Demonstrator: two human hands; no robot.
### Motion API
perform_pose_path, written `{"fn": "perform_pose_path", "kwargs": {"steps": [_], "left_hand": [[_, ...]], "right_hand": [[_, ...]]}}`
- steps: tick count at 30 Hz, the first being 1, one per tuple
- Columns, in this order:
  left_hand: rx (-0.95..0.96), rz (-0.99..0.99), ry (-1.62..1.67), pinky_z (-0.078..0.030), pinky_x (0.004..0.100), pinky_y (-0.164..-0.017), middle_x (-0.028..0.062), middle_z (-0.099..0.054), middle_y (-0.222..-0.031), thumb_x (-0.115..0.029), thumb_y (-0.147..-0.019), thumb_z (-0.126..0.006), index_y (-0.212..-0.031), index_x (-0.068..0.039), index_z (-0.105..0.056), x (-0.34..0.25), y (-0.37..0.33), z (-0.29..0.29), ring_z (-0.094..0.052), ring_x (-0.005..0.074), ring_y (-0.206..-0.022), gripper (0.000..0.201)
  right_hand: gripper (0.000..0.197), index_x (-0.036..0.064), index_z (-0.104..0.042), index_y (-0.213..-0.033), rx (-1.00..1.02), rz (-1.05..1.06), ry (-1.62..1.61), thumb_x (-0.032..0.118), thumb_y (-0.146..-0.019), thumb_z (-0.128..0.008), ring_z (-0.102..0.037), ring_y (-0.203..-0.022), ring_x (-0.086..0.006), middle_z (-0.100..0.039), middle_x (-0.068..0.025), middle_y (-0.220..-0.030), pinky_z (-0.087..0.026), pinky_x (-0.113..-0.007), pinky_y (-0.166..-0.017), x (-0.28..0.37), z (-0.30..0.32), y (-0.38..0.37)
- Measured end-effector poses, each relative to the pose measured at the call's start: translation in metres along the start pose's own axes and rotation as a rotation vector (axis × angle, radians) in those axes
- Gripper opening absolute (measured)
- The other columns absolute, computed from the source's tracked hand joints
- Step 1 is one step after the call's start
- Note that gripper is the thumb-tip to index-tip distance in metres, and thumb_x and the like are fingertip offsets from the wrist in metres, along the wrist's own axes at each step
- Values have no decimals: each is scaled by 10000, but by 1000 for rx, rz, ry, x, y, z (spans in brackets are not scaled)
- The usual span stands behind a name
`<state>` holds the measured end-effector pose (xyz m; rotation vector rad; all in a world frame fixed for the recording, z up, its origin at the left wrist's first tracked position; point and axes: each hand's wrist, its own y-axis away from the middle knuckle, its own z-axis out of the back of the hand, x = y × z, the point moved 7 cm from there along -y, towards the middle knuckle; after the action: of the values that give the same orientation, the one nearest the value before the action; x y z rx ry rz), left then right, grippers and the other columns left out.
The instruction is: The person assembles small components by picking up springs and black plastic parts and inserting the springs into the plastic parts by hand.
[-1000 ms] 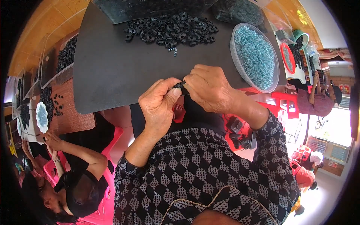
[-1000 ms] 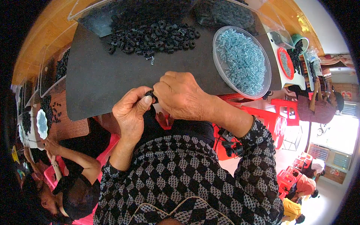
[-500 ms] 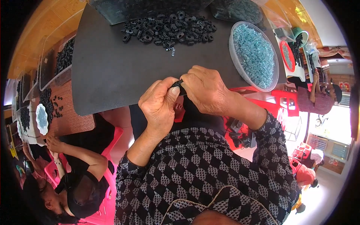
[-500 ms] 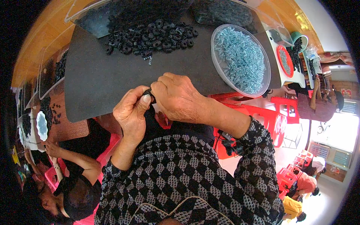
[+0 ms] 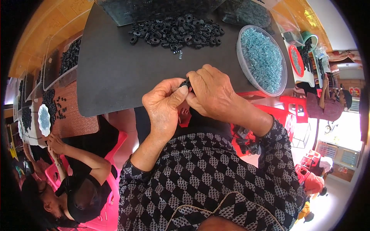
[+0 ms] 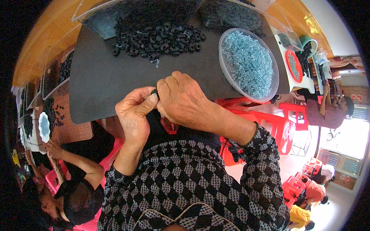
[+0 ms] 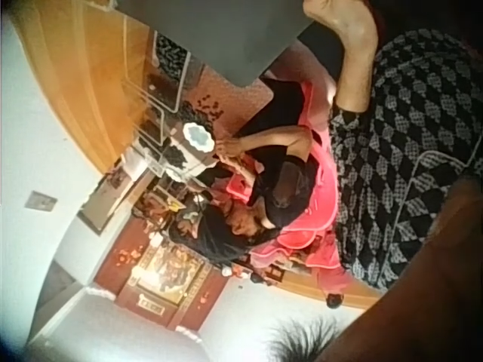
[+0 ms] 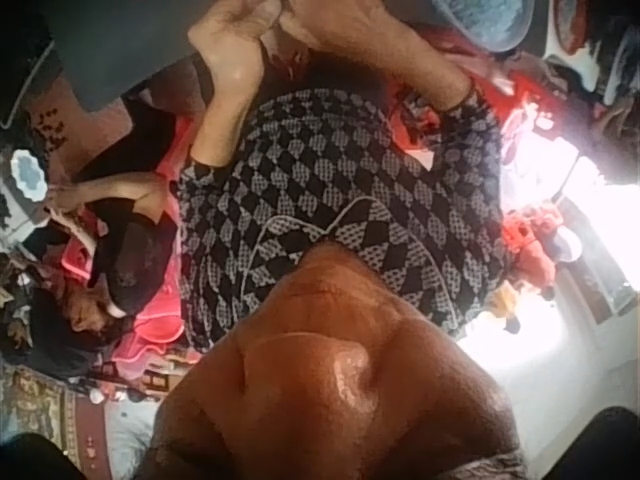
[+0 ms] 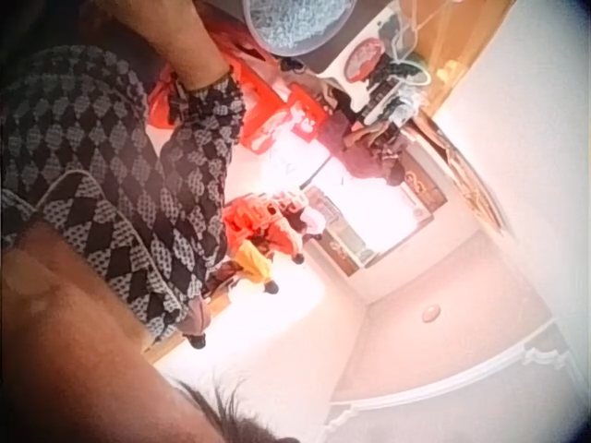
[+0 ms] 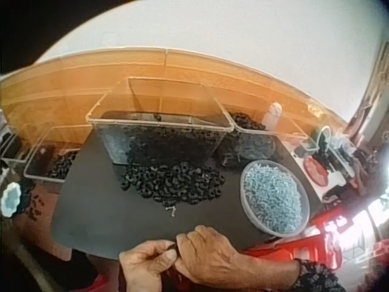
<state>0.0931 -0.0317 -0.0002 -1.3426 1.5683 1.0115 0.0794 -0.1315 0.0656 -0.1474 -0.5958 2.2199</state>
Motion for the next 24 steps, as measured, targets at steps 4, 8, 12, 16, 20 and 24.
{"fn": "perform_pose_path", "kwargs": {"steps": [4,8,12,16,20,24], "left_hand": [[-28,-35,17,-448,176,-572,26,-632,-773,4,-819,-638,-901,63,-641,-1,3,1,-537,47,-642,101],[-43,0,29,-417,175,-490,29,-622,-731,4,-823,-634,-910,65,-637,-2,3,3,-508,38,-565,107],[-53,-7,86,-384,177,-433,32,-610,-694,4,-828,-626,-922,68,-632,3,3,5,-477,31,-508,113],[-57,-30,41,-416,181,-487,33,-617,-722,2,-831,-626,-919,68,-637,1,1,7,-505,45,-559,110],[-34,-71,-11,-455,198,-628,30,-627,-801,-38,-853,-619,-938,67,-649,1,-4,7,-544,69,-687,138],[101,2,-54,-462,207,-684,31,-630,-842,-76,-874,-605,-992,59,-644,-2,-6,2,-554,76,-741,183]], "right_hand": [[336,-58,-514,-854,-32,0,-58,58,-571,-654,-459,-575,-264,-445,-116,-675,-403,-349,-509,2,-4,1],[336,-57,-512,-847,-35,23,-48,57,-564,-651,-444,-556,-254,-431,-108,-657,-392,-344,-485,1,-6,0],[236,8,-482,-740,-91,84,21,100,-593,-642,-428,-555,-225,-398,-79,-630,-384,-332,-492,6,-9,1],[197,64,-448,-653,-108,94,16,132,-625,-631,-428,-565,-211,-391,-63,-613,-387,-326,-511,6,-11,0],[205,61,-449,-659,-121,37,3,122,-614,-639,-444,-566,-224,-410,-70,-617,-395,-339,-505,-1,-12,1],[245,8,-500,-752,-180,-32,-63,85,-589,-667,-478,-563,-248,-456,-87,-630,-401,-351,-486,-10,-1,4]]}}
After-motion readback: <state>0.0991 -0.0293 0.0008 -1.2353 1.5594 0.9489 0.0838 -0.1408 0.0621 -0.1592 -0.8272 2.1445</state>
